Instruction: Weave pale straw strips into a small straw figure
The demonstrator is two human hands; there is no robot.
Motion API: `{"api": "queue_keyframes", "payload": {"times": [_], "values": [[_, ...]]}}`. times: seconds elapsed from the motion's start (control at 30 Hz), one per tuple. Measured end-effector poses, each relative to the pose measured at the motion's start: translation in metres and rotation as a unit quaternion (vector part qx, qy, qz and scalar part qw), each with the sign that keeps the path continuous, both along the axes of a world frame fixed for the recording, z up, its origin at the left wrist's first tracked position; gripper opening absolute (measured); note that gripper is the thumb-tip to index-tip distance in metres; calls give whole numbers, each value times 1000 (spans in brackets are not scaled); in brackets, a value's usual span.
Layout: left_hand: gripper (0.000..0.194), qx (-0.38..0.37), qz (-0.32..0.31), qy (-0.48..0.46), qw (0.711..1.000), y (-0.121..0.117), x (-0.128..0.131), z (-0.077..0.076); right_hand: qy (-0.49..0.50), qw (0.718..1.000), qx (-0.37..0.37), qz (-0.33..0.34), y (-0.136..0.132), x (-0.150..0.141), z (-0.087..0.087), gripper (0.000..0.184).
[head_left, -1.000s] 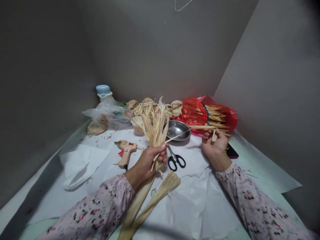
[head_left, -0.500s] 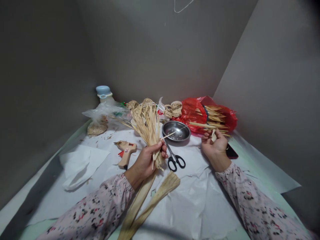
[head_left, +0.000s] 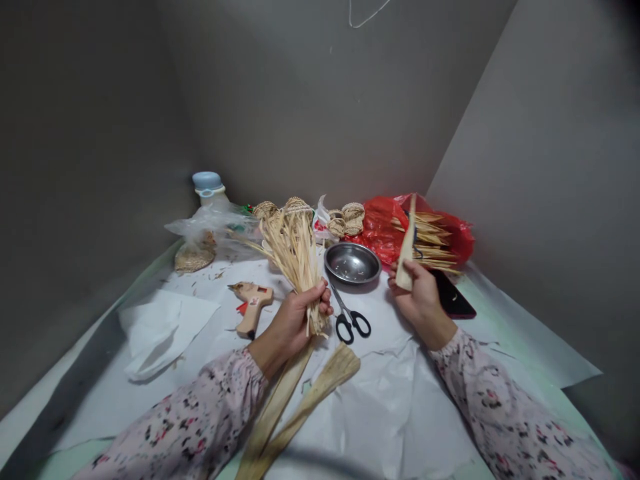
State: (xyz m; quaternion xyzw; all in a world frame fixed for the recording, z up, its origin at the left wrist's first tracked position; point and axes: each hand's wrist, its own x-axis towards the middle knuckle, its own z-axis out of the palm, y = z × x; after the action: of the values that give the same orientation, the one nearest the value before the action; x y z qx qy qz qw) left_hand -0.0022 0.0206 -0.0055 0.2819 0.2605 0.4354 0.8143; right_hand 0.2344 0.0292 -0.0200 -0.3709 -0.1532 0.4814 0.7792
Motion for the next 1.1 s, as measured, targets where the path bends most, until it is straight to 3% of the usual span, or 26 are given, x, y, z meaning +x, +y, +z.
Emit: {"api": "queue_keyframes", "payload": {"times": [0.07,0.17,0.23,0.3,0.5,0.67,1.1], "values": [[19,21,-1,35,999,-1,2,-3,-74,989,-5,125,-8,-21,1,11],[26,46,9,66,997,-4,4,-8,-109,972,-5,209,-23,-51,1,18],[28,57,10,78,995,-5,5,-9,-156,944,0,291,-32,-64,0,27],[31,60,8,89,994,-6,5,-10,-202,924,12,325,-38,-74,-2,33],[34,80,-2,134,988,-9,7,-12,-315,911,9,267,-40,-81,-3,26],[31,83,5,143,986,-11,7,-10,-308,901,24,303,-39,-78,-2,21],[31,86,-26,141,986,-12,6,-6,-363,880,16,306,-40,-81,1,12]]}}
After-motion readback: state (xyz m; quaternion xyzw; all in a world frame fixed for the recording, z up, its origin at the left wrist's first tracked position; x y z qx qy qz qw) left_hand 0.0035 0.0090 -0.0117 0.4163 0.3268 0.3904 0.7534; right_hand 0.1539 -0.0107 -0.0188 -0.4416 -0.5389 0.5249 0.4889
